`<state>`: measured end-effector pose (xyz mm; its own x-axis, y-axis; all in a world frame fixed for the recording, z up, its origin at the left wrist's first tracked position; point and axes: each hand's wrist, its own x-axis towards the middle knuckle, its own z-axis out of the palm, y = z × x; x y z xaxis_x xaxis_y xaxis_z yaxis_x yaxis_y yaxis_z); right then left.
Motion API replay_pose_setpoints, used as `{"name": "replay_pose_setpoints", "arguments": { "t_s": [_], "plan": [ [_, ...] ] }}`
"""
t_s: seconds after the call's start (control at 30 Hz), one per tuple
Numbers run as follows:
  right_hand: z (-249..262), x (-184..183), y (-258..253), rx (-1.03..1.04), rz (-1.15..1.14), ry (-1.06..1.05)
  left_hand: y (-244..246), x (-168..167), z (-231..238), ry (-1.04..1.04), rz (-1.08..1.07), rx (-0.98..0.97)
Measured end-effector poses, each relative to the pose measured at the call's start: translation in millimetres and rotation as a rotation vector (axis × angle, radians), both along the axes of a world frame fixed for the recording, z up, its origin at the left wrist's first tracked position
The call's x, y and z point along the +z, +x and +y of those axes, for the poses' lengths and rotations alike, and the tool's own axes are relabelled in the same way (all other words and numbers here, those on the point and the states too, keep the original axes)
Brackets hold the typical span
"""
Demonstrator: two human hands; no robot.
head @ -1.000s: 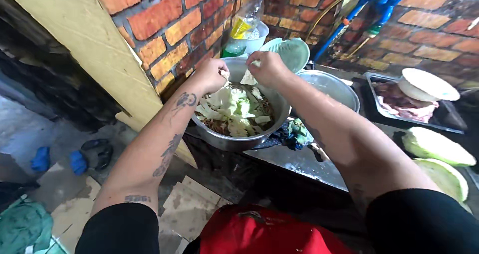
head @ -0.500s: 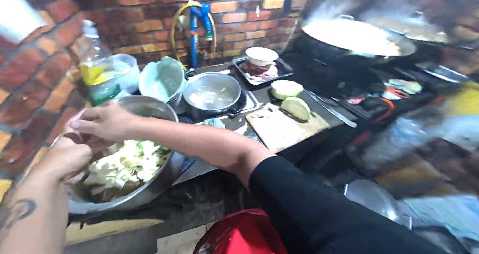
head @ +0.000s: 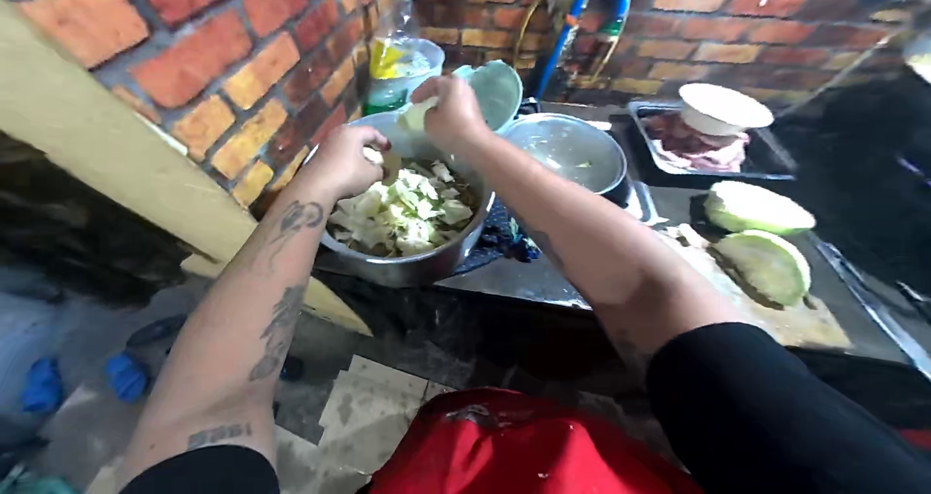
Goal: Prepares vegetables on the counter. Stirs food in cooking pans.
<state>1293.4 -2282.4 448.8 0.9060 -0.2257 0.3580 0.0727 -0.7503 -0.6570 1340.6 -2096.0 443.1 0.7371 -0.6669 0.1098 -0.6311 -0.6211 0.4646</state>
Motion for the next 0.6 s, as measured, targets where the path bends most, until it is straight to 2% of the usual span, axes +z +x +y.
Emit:
{"name": "replay_pose_setpoints", "arguments": {
  "t_s": [0.1,0.17,0.3,0.43,0.5,0.6],
  "plan": [
    [0,4,1,-0.097,-0.133,-0.060,-5,-2,8,-0.029,-0.069,0.076],
    [-2,5,2,-0.103,-0.065,-0.085,-7,-3,12,-0.051,-0.069,0.110],
    [-1,4,1,-0.105,0.024,-0.076,-8,-5,17,-0.105,0.097,0.136],
    [2,2,1,0.005,0.119,-0.128,-11,-4,21,-0.126,0.238,0.127],
    [5,3,1,0.005,0.169,-0.188,-12,-4,23,-0.147,0.241,0.074],
    [7,1,3,-0.064,0.236,-0.304,-12,-5,25,-0.138,0.133,0.030]
  ]
}}
